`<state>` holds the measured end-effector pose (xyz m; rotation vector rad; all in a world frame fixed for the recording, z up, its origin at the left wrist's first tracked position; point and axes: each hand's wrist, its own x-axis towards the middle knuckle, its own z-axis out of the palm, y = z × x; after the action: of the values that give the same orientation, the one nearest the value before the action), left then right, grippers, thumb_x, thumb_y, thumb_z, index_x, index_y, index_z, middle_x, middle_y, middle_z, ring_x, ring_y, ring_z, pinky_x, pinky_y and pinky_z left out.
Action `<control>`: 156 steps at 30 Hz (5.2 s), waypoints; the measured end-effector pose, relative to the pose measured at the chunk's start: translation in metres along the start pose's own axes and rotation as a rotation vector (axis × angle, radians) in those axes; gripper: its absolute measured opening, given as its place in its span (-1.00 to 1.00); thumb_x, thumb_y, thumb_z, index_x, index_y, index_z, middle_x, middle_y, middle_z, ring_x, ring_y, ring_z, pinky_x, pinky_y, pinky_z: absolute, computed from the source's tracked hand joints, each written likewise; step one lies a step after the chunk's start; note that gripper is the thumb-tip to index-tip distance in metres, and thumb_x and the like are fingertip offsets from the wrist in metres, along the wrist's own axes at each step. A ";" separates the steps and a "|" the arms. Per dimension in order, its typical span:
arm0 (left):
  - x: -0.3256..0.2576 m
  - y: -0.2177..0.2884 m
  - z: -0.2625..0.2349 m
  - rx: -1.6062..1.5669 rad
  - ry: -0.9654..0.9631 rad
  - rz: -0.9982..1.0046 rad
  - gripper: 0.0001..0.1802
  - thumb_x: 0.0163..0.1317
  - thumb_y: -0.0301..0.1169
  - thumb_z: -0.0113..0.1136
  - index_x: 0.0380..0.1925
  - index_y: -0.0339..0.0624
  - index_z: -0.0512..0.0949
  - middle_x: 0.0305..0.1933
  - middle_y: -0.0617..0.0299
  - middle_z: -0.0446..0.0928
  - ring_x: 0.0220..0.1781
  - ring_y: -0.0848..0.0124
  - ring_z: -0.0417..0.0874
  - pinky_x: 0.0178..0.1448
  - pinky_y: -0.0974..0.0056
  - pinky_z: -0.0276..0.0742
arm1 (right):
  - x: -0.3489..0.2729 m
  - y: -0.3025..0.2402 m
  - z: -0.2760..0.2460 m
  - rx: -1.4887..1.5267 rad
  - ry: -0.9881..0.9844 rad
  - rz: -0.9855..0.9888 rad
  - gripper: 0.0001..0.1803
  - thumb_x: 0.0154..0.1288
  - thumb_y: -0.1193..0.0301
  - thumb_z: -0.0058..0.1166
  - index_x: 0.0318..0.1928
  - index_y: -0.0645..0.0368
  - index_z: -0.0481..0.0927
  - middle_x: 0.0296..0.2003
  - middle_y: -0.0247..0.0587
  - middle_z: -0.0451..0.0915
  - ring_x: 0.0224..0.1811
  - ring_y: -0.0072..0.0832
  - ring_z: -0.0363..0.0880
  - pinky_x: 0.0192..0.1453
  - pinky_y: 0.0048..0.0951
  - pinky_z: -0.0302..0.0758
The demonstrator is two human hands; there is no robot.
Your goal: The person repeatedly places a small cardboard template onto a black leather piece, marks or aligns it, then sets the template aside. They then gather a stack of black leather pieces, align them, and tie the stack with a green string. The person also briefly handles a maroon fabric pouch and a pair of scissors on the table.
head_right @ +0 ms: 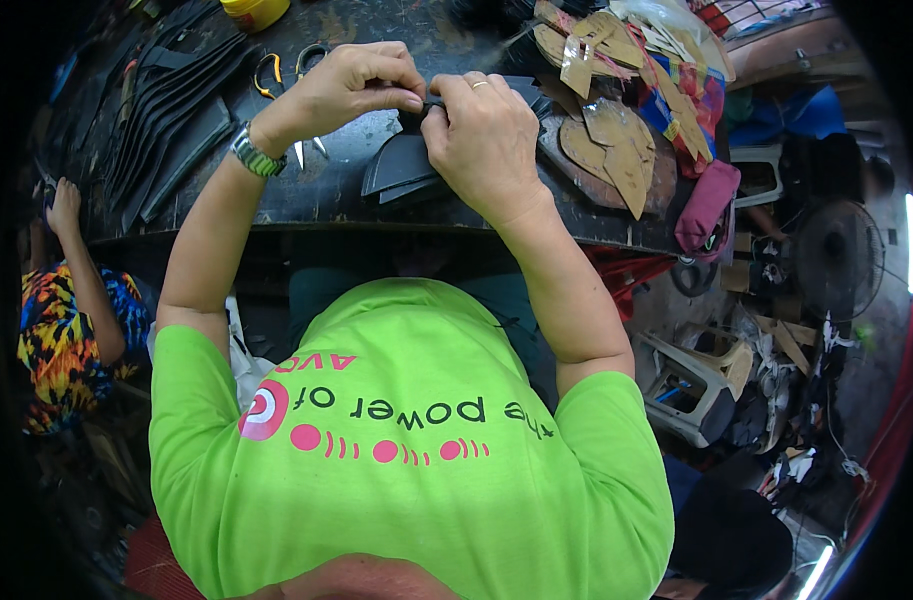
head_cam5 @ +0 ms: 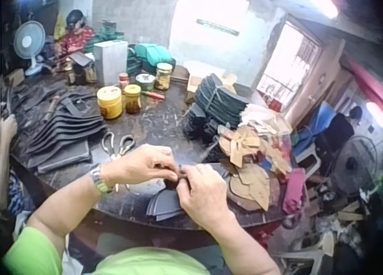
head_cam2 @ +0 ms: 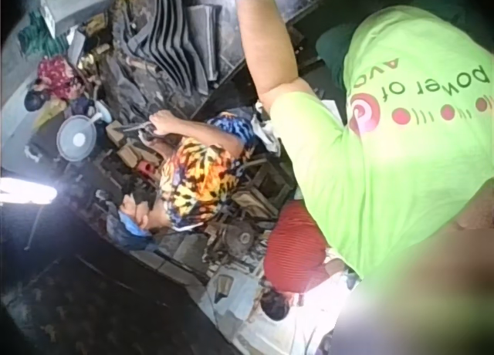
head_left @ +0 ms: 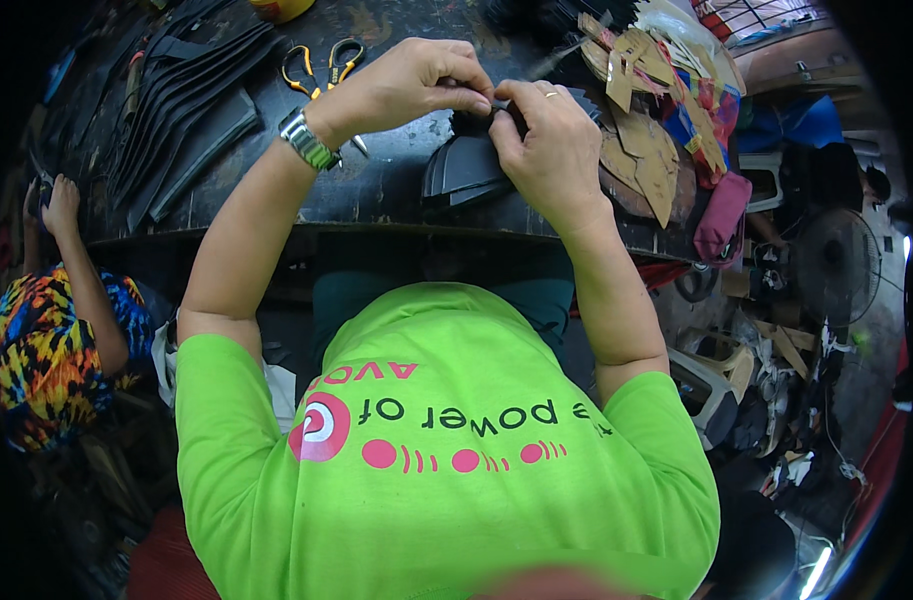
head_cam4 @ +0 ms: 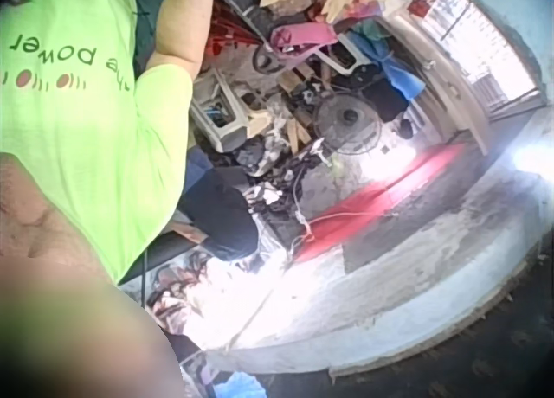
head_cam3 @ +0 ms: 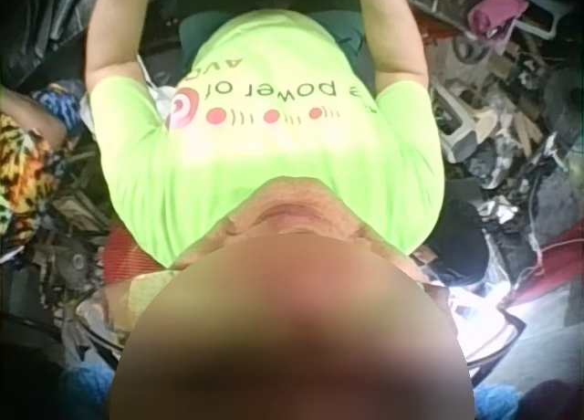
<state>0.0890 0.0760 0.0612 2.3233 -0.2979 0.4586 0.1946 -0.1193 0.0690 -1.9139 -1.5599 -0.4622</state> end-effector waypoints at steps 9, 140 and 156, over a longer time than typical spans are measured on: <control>0.003 -0.027 0.010 -0.542 -0.145 -0.176 -0.70 0.51 -0.21 0.20 -0.07 -0.23 0.69 -0.21 0.38 0.56 -0.15 0.58 0.55 -0.01 0.42 0.54 | 0.000 0.003 0.005 0.351 0.043 -0.037 -0.73 0.16 0.50 0.42 -0.09 0.09 0.75 -0.23 -0.20 0.62 -0.21 -0.29 0.69 -0.14 -0.36 0.64; -0.033 -0.005 0.075 -0.909 0.447 -0.742 -0.67 0.41 -0.19 0.35 -0.10 -0.25 0.78 -0.18 0.34 0.75 -0.20 0.62 0.58 -0.08 0.48 0.46 | -0.014 -0.006 0.016 1.393 0.112 0.517 -0.93 0.54 0.56 0.03 -0.05 0.24 0.53 -0.57 -0.46 0.31 -0.59 -0.70 0.15 -0.42 -0.53 0.28; -0.012 -0.010 0.074 -1.644 0.539 -0.290 -0.79 0.61 -0.32 0.02 -0.05 -0.23 0.53 -0.50 0.45 0.28 -0.45 0.59 0.38 -0.10 0.38 0.54 | -0.009 0.005 -0.007 1.584 -0.011 0.586 -0.93 0.51 0.54 0.12 -0.06 0.25 0.56 -0.57 -0.52 0.33 -0.61 -0.74 0.17 -0.51 -0.58 0.17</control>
<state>0.0995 0.0320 0.0012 0.5833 -0.0017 0.4037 0.1978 -0.1306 0.0676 -0.9117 -0.7166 0.8321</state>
